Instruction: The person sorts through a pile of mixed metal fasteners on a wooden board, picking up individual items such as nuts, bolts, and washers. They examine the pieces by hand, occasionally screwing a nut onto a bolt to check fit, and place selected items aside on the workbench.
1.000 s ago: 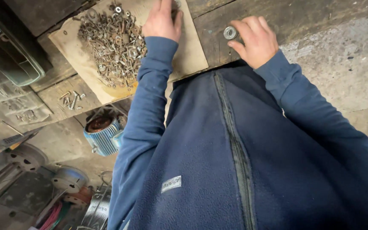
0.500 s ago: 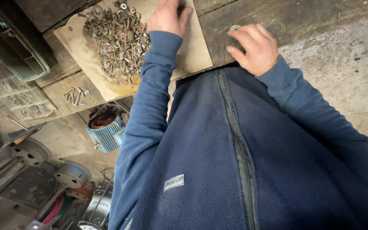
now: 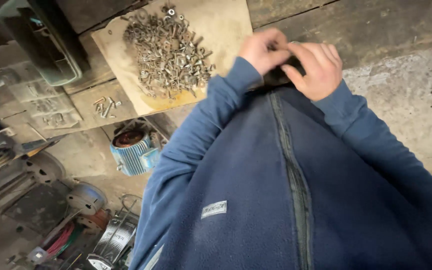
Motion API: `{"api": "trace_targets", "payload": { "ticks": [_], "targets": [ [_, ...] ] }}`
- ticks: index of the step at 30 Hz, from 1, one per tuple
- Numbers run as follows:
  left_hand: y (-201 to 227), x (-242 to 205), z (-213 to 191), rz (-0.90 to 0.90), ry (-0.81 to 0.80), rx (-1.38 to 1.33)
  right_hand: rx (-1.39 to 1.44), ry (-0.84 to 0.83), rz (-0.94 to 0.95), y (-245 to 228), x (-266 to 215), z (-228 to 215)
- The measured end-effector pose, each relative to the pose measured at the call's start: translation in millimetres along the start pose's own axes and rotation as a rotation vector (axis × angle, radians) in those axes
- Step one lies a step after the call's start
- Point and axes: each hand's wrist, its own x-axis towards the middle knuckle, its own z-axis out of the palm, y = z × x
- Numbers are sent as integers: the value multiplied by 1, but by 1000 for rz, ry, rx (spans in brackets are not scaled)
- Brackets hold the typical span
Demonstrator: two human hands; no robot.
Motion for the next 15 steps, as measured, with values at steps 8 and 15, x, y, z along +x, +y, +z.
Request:
{"api": "trace_targets", "payload": {
  "ticks": [8,15],
  "targets": [
    [44,-14,9,-138,-128,-288,54,78,43,17,-21,-6],
    [46,-17,19,-77,-190,-222,71,63,49,35,-37,-11]
  ]
}}
